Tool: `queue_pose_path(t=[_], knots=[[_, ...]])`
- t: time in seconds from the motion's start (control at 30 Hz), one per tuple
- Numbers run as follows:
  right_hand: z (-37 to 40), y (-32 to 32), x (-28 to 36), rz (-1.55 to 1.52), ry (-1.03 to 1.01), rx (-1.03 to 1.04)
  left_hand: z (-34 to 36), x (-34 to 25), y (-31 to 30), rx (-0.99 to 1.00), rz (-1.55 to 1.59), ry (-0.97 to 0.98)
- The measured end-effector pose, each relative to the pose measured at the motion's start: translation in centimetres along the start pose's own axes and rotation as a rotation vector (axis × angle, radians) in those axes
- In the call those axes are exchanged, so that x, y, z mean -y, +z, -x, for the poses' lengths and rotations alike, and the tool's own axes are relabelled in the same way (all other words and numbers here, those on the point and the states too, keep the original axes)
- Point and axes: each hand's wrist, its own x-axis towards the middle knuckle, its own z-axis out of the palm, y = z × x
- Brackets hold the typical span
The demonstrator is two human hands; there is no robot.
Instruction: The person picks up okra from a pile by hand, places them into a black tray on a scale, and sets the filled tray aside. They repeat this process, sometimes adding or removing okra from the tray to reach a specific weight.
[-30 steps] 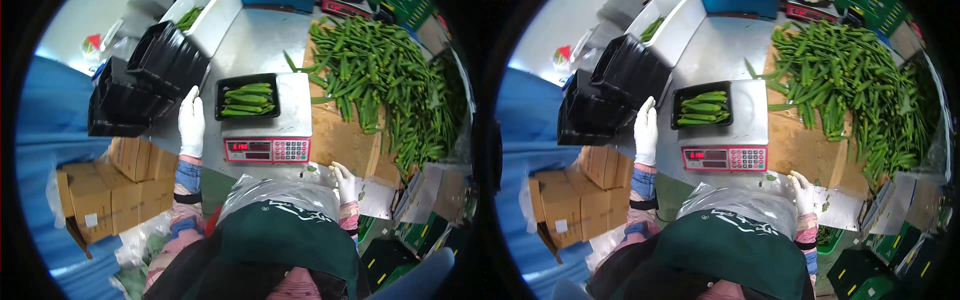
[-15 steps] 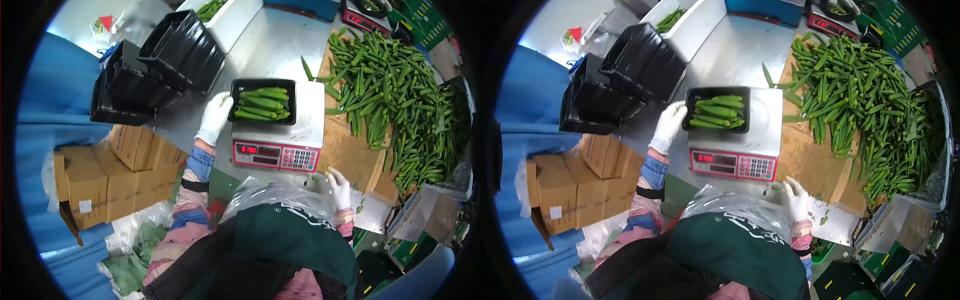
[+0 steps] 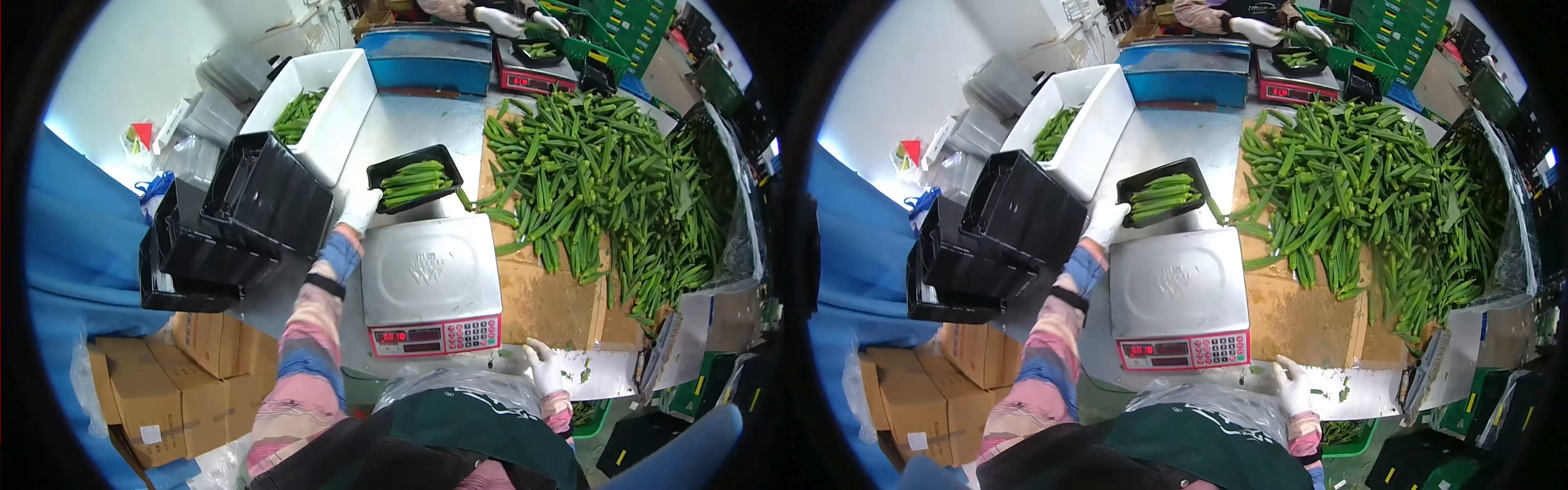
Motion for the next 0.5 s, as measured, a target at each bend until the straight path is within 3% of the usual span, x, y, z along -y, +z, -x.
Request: queue_pose_path(t=[0.1,0.17,0.2,0.23,0.33,0.4,0.47,0.5], knots=[[0.3,0.1,-1.3,0.006,-0.041,-0.049,-5.3,4.0,2.5,-0.084,0.168,-0.146],[0.4,0.3,-3.7,-0.02,-0.023,-0.062,-4.8,2.0,3.2,-0.115,0.54,-0.375],[0.3,0.5,-4.2,-0.033,-0.013,-0.067,-5.6,2.4,2.9,0.001,0.313,-0.244],[1.0,0.2,-1.9,-0.062,0.095,-0.03,-4.7,1.1,2.8,-0.055,0.327,-0.099],[0.7,1.1,-4.5,-0.014,-0.019,-0.057,1.5,-5.8,-0.7,-0.189,0.364,0.32],[1.0,1.2,-2.1,-0.013,0.036,-0.055,6.0,-12.6,-8.3,-0.594,-0.526,0.8],[1.0,1.4,-2.0,-0.011,0.008,-0.044,9.2,-17.6,-14.4,-0.797,-0.965,0.702],[1.1,1.4,-1.3,-0.002,0.009,-0.035,9.1,-16.2,-16.7,-0.804,-1.026,0.583]])
